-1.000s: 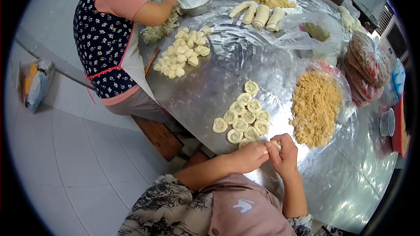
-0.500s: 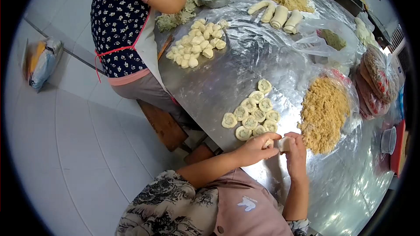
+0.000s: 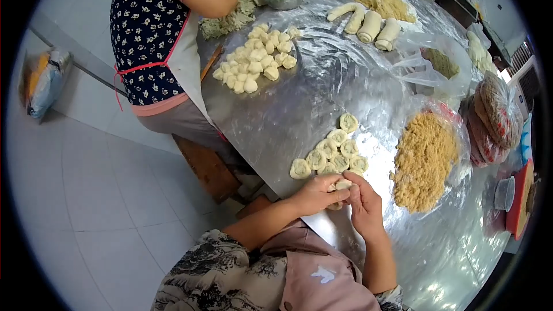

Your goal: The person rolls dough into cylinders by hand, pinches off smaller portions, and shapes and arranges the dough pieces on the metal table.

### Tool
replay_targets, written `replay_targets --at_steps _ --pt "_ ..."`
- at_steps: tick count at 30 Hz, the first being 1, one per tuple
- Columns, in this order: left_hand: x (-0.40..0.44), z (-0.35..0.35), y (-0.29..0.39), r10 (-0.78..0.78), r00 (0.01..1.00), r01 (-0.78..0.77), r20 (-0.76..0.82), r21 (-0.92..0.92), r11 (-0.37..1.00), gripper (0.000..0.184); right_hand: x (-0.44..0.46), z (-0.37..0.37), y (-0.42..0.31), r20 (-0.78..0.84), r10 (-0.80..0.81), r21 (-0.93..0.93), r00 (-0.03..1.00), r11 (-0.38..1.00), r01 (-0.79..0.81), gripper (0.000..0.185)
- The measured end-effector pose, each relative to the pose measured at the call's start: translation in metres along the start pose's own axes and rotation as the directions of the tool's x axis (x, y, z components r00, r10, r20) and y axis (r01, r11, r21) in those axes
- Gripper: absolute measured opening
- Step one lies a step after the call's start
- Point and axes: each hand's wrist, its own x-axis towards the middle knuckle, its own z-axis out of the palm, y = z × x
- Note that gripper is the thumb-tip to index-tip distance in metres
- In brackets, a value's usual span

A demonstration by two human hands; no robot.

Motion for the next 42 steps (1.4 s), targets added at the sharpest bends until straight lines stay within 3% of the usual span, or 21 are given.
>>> replay_targets --at_steps 3,5,7,8,12,14,17,21,22,27,30,31,34,40,42 --pt "0.01 -0.025 0.006 0.141 0.96 -0.135 -0.242 0.043 0.99 0.031 0.001 -0.009 0.004 -0.06 -0.014 -0.041 0.998 0.999 0.011 0.043" --pt "0.015 -0.06 0.041 -0.077 0.879 0.061 -0.47 -0.049 0.997 0.029 -0.002 -0.026 0.009 -0.108 0.064 -0.088 0.992 0.993 -0.074 0.046" --pt "0.029 -0.107 0.047 -0.023 0.802 -0.059 -0.597 -0.118 0.991 0.026 -0.007 -0.045 0.023 -0.167 0.204 -0.04 0.965 0.976 -0.213 0.038" --pt "0.04 -0.139 0.04 -0.051 0.741 0.038 -0.669 -0.034 0.999 0.026 -0.009 -0.05 0.024 -0.215 0.246 -0.026 0.945 0.966 -0.257 0.036" --pt "0.059 -0.202 0.044 -0.044 0.615 0.016 -0.788 -0.044 0.999 0.03 -0.024 -0.063 0.038 -0.312 0.239 -0.012 0.919 0.967 -0.255 0.031" --pt "0.067 -0.208 0.057 -0.065 0.59 0.017 -0.805 -0.069 0.998 0.029 -0.029 -0.065 0.043 -0.313 0.242 -0.05 0.919 0.962 -0.27 0.03" --pt "0.094 -0.235 0.039 0.117 0.505 0.061 -0.855 0.17 0.984 0.032 -0.036 -0.064 0.049 -0.329 0.228 -0.114 0.916 0.954 -0.278 0.029" --pt "0.114 -0.257 0.027 0.259 0.492 0.224 -0.831 0.409 0.885 0.037 -0.044 -0.061 0.064 -0.355 0.228 -0.15 0.906 0.943 -0.297 0.03" --pt "0.11 -0.247 0.037 0.353 0.439 0.286 -0.826 0.501 0.817 0.033 -0.046 -0.061 0.07 -0.363 0.229 -0.157 0.903 0.94 -0.302 0.031" --pt "0.109 -0.235 0.038 0.613 0.249 0.232 -0.75 0.66 0.714 0.035 -0.045 -0.057 0.089 -0.458 0.162 -0.108 0.874 0.966 -0.236 0.017" --pt "0.106 -0.235 0.034 0.654 0.232 0.192 -0.72 0.693 0.695 0.038 -0.041 -0.058 0.09 -0.473 0.201 -0.171 0.858 0.934 -0.313 0.017" --pt "0.095 -0.227 0.044 0.59 0.348 0.23 -0.729 0.676 0.7 0.036 -0.041 -0.058 0.09 -0.467 0.188 -0.183 0.864 0.936 -0.302 0.017" --pt "0.086 -0.227 0.05 0.487 0.516 0.39 -0.705 0.7 0.599 0.039 -0.038 -0.055 0.095 -0.453 0.136 -0.233 0.881 0.936 -0.264 0.017" --pt "0.09 -0.242 0.042 0.603 0.413 0.351 -0.683 0.73 0.587 0.042 -0.034 -0.047 0.1 -0.479 0.029 -0.354 0.877 0.908 -0.223 0.017" --pt "0.086 -0.246 0.045 0.704 0.372 0.18 -0.605 0.791 0.585 0.036 -0.034 -0.047 0.099 -0.486 0.028 -0.362 0.873 0.903 -0.231 0.017"
